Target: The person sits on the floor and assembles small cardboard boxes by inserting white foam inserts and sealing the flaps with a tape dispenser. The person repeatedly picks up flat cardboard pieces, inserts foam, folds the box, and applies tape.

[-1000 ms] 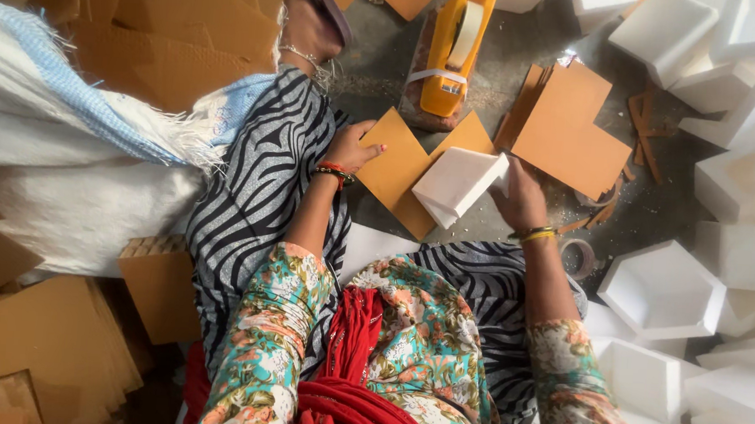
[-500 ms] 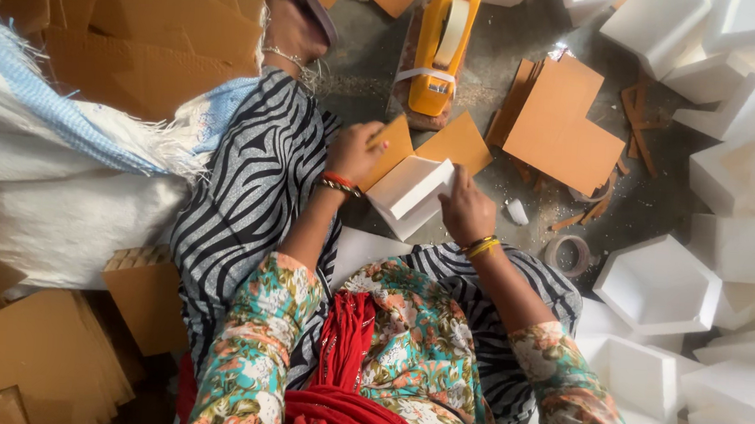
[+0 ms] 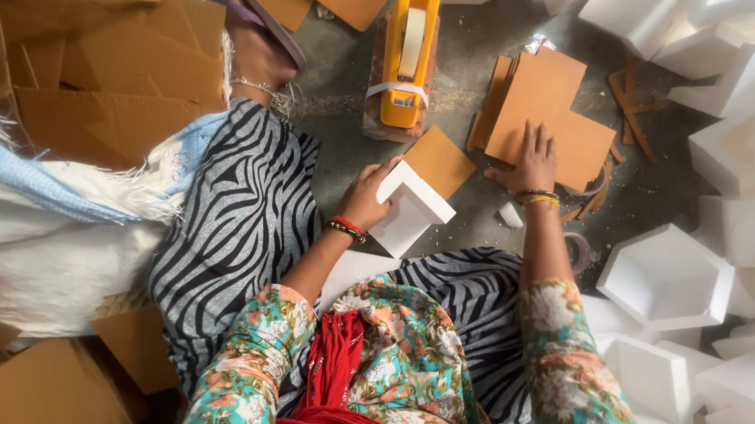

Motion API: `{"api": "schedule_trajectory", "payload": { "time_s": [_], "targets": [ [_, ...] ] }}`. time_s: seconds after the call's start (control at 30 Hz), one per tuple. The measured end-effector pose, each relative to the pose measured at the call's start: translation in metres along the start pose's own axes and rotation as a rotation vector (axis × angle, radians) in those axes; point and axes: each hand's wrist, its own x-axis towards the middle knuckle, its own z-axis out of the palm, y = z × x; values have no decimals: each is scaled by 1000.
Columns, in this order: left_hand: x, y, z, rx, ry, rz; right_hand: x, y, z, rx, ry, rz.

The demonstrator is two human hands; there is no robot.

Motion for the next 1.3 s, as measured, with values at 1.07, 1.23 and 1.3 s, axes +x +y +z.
{"api": "schedule_trajectory", "payload": {
  "time_s": [1.07,1.23,1.3],
  "targets": [
    [24,-83,39,-10,-94,106,-130,-173,-123,129,-169,-844],
    [16,-77,33,138,-76,58,-124,-181,-118,-24,-246,-829],
    [6,-78,35,128,-87,62,-131,-182,-111,-53,-301,-799]
  ]
}}
